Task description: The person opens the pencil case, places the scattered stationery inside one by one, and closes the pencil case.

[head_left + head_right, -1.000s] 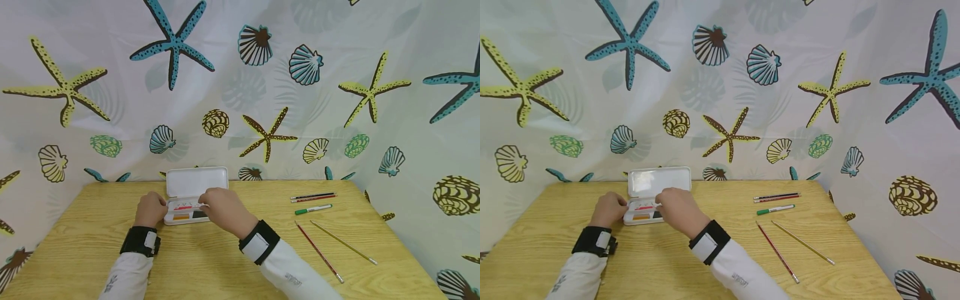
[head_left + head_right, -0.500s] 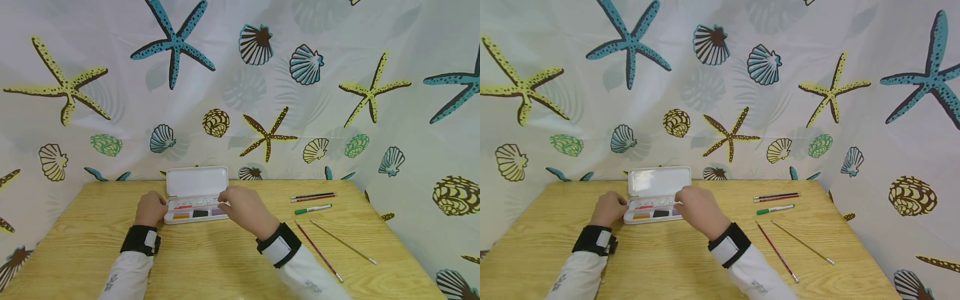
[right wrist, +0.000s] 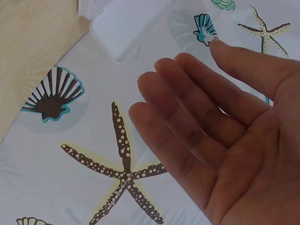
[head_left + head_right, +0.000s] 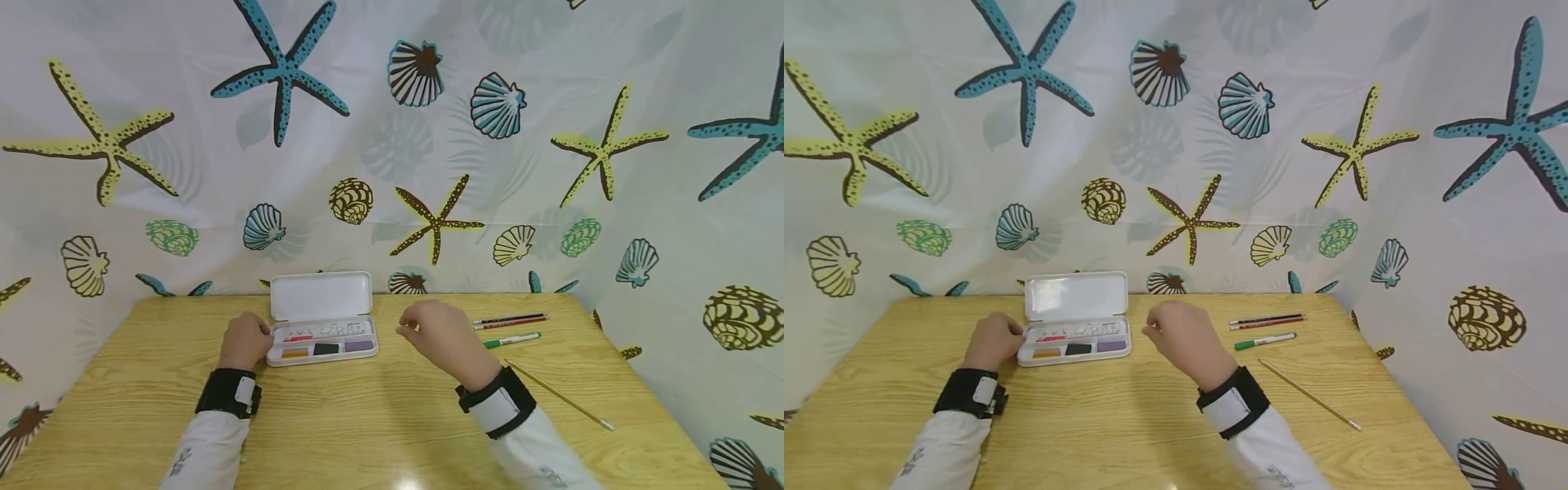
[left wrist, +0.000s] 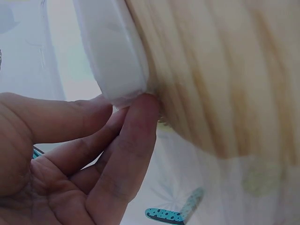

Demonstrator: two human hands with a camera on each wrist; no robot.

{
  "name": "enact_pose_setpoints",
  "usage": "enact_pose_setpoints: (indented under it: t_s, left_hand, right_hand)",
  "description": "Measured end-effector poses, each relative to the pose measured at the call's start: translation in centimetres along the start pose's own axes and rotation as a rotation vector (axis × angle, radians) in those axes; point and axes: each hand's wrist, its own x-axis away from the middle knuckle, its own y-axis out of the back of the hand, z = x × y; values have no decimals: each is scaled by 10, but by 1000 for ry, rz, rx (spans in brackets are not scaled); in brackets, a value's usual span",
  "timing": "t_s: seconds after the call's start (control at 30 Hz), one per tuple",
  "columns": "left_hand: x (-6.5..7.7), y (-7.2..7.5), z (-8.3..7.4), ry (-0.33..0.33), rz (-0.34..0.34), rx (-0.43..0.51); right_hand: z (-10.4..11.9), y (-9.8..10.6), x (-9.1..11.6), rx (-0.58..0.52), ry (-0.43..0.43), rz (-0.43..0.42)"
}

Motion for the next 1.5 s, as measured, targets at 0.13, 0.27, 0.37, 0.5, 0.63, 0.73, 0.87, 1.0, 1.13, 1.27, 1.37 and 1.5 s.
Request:
enact_pose_setpoints:
  t_s: [0.13, 0.27, 0.37, 0.5, 0.63, 0.73, 0.87, 1.0, 1.13, 1.27, 1.37, 1.5]
  left_hand:
    - [-2, -2, 3, -9, -7, 4]
    - [-1, -1, 1, -14, -9, 3]
    - [2, 1, -2, -9, -4, -1]
    - [3, 2, -3, -6, 1, 3]
    - [2, 1, -1, -11, -1, -4]
    - [1, 0, 0, -6, -1, -9]
    - [0, 0, 1, 2, 6, -3]
    - [0, 0, -1, 4, 11, 1]
    - [0, 1, -2, 2, 12, 2]
    - [0, 1, -2, -1, 15, 7]
    - [0, 1, -2, 2, 16, 11]
    - [2, 1, -3, 9, 16, 14]
  right_hand:
    - [-12, 8, 6, -2, -51, -7]
    - [-25, 14, 16, -7, -102, 0]
    - [-37, 15, 22, -7, -132, 10]
    - [-55, 15, 31, 1, -184, 19]
    - [-68, 14, 40, -5, -248, 51]
    - [-75, 11, 46, -17, -292, 84]
    - [-86, 1, 54, -11, -340, 130]
    - [-97, -7, 64, 18, -361, 165]
    - [-104, -11, 72, 17, -374, 204]
    - [-108, -14, 77, -9, -383, 234]
    - [-111, -18, 79, -24, -390, 247]
    - [-115, -22, 81, -24, -402, 250]
